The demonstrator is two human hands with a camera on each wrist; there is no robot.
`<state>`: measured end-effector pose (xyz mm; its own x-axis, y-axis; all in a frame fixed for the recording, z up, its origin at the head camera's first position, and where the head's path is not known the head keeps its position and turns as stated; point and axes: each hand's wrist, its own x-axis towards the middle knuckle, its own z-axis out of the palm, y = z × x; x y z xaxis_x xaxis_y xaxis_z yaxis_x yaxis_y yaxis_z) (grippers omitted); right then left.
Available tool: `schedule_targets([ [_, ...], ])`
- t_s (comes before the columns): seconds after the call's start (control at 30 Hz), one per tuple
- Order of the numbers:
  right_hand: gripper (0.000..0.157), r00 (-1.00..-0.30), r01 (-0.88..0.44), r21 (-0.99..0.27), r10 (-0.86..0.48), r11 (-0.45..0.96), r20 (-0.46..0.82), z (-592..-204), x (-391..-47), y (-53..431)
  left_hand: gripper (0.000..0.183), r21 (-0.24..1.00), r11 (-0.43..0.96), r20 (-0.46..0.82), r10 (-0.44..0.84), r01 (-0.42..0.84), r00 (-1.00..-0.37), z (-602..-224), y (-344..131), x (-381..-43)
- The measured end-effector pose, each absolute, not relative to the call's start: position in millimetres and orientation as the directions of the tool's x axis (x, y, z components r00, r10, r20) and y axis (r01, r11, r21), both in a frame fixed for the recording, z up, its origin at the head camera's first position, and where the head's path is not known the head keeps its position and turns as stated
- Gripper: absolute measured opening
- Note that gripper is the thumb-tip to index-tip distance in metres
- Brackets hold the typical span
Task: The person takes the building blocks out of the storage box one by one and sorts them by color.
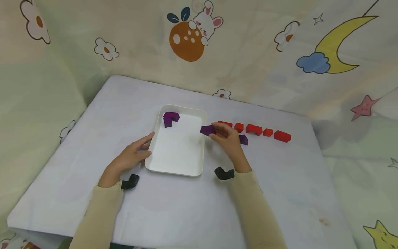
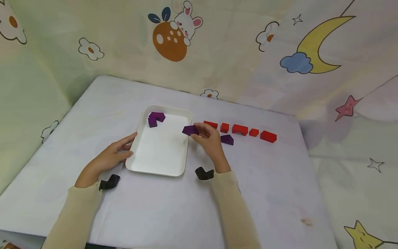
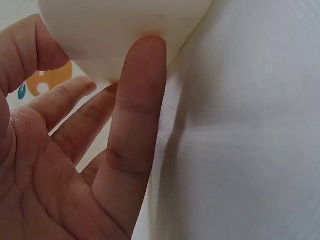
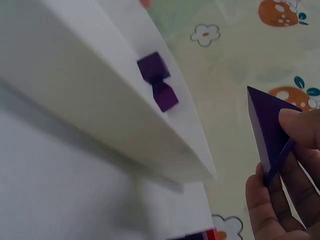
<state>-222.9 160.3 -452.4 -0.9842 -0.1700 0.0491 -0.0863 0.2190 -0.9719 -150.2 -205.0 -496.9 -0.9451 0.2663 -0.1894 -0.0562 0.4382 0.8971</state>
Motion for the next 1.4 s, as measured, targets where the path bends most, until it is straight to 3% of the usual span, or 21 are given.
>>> schedule_targets([
  [0.3,0.048,-0.987,-0.145,-0.892,-0.130,0.429,0.098,-454.0,-217.8,255.9,0.078,0.902,0.428,-0.191,0.279,-0.056,-0.941,-494.6,-204.7,-150.3],
  [0.5,0.054,-0.980,-0.198,-0.773,-0.105,0.603,0.169,-462.5,-222.5,299.9,0.078,0.902,0.430,-0.180,0.285,-0.042,-0.942,-493.1,-207.6,-147.1],
  [0.6,0.053,-0.984,-0.169,-0.708,-0.071,0.686,0.166,-467.6,-226.3,315.5,0.078,0.907,0.421,-0.169,0.290,-0.033,-0.942,-493.5,-208.1,-146.7],
  [0.73,0.047,-0.997,-0.070,-0.667,-0.031,0.742,0.070,-473.7,-230.8,329.5,0.078,0.912,0.410,-0.160,0.295,-0.027,-0.942,-494.0,-207.0,-147.2],
  [0.9,0.046,-0.999,0.026,-0.640,-0.002,0.768,-0.042,-480.2,-233.8,337.0,0.078,0.918,0.397,-0.153,0.302,-0.022,-0.941,-494.1,-205.7,-148.0],
  [1.1,0.055,-0.995,0.049,-0.636,-0.018,0.770,-0.098,-475.5,-234.3,329.8,0.077,0.936,0.352,-0.132,0.313,-0.014,-0.941,-497.9,-211.9,-145.8],
  [1.2,0.053,-0.999,0.017,-0.648,-0.011,0.761,-0.040,-461.0,-229.9,324.5,0.076,0.942,0.337,-0.115,0.323,0.001,-0.939,-501.4,-211.5,-148.2],
  [1.4,0.034,-0.991,-0.072,-0.744,0.036,0.664,0.128,-432.6,-225.9,295.4,0.074,0.943,0.333,-0.116,0.323,-0.002,-0.939,-503.0,-210.4,-150.9],
])
